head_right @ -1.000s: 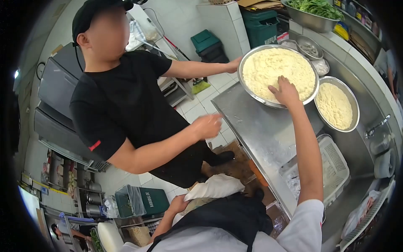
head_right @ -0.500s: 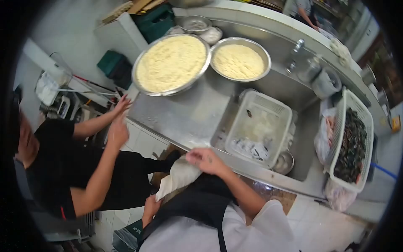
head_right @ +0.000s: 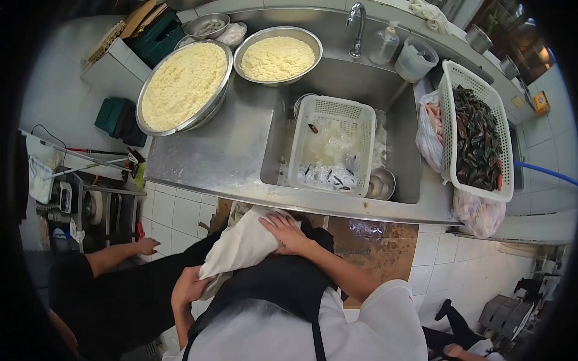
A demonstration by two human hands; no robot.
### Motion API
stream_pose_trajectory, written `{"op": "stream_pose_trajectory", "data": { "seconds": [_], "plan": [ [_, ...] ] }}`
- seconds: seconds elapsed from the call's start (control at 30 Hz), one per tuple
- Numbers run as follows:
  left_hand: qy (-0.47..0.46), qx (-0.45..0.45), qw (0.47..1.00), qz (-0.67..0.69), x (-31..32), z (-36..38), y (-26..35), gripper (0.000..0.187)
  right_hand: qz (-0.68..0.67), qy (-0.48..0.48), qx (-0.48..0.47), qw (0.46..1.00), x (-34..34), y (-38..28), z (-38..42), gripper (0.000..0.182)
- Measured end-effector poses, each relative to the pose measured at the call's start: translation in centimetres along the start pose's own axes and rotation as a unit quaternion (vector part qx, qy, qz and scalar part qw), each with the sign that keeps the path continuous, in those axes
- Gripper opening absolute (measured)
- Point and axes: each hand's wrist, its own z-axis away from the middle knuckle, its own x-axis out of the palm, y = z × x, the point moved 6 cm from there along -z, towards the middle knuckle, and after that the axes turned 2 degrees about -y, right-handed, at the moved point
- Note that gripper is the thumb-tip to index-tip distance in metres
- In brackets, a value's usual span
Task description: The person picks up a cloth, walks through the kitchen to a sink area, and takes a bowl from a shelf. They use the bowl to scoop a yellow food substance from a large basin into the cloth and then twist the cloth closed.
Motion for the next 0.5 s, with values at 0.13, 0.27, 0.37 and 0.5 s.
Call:
{"op": "stream_pose_trajectory", "data": {
  "seconds": [0.13,0.27,0.37,0.5],
  "plan": [
    [0.015,-0.01,0.999,0.033,-2.8,2.1,-2.7,0.021,-0.103,-0.038,0.031,0.993,2.9,0.8,0.6,0.054],
    [0.097,-0.025,0.995,-0.003,-5.8,2.6,-5.4,0.023,-0.205,0.075,0.034,0.975,0.4,-2.0,0.9,0.038],
    [0.15,-0.012,0.987,-0.053,-6.8,2.3,-7.7,0.024,-0.223,0.068,0.096,0.968,-1.2,-4.8,0.7,0.038],
    [0.171,0.011,0.984,-0.053,-7.0,0.8,-10.2,0.025,-0.129,0.081,0.103,0.983,-2.9,-7.8,1.6,0.03]
  ]
}}
